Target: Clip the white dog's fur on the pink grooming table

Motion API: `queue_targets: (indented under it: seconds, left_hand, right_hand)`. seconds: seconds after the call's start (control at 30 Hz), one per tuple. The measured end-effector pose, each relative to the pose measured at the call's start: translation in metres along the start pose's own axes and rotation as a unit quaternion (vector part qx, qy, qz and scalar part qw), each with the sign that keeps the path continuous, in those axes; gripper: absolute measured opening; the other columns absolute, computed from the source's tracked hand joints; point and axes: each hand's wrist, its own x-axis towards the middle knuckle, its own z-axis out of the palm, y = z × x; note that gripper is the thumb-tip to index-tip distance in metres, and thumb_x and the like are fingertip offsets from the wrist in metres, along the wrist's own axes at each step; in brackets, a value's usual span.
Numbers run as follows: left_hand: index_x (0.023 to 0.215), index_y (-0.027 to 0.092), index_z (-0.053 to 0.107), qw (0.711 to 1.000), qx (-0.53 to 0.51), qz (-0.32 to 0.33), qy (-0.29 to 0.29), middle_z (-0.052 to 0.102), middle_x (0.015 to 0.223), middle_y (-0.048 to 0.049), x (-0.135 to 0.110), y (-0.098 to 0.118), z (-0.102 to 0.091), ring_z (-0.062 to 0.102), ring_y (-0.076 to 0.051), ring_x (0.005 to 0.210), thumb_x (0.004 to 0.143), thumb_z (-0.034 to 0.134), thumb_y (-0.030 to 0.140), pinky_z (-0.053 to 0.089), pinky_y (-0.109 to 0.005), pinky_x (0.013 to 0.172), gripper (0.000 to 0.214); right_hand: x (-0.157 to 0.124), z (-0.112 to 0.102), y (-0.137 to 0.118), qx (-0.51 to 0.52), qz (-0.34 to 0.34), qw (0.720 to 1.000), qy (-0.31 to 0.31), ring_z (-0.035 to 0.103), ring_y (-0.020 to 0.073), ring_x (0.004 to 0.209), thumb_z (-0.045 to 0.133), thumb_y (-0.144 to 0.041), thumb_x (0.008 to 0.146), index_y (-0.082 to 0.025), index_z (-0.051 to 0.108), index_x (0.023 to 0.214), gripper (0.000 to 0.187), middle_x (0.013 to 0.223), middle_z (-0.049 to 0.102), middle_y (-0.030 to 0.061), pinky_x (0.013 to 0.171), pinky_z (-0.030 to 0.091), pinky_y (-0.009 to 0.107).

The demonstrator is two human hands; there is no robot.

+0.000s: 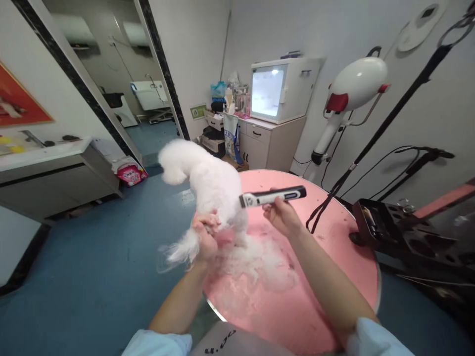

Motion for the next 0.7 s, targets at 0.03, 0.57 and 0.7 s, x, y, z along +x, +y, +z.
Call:
queue_targets:
  seconds: [0.03, 0.57, 0.7]
  left_hand:
    - [0.064, 0.020, 0.051, 0.999, -0.031, -0.006, 0.004, 0.037, 0.045, 0.0068, 0.000, 0.001, 0.000, 0.048, -0.011, 0.053, 0.087, 0.053, 0.071, 0.050, -0.033, 0.088, 0.056]
    - [0.057, 0.018, 0.024, 0.984, -0.142, -0.108, -0.006, 0.005, 0.045, 0.0072, 0.015, 0.089, -0.027, 0.011, -0.009, 0.041, 0.085, 0.067, 0.052, 0.039, -0.022, 0.044, 0.061]
    - [0.056, 0.019, 0.024, 0.982, -0.147, -0.120, 0.003, 0.005, 0.044, 0.0075, 0.012, 0.099, -0.032, 0.009, -0.010, 0.041, 0.087, 0.066, 0.044, 0.037, -0.022, 0.042, 0.057]
  right_hand:
    - [0.018, -0.002, -0.014, 0.020, -0.005, 1.000, 0.003, 0.060, 0.0098, 0.056, 0.085, -0.052, 0.070, -0.026, 0.053, 0.088, 0.045, 0.068, 0.064, -0.0067, 0.054, 0.054, 0.022]
    - [0.168, 0.079, 0.007, -0.015, 0.123, 0.989, -0.080, 0.032, 0.0049, 0.033, 0.072, -0.046, 0.087, -0.020, 0.051, 0.078, 0.035, 0.047, 0.050, -0.0078, 0.032, 0.029, 0.017]
    - [0.120, 0.053, 0.011, -0.001, 0.080, 0.978, -0.194, 0.049, 0.0073, 0.042, 0.079, -0.055, 0.075, -0.020, 0.056, 0.091, 0.045, 0.069, 0.070, -0.0009, 0.035, 0.035, 0.017]
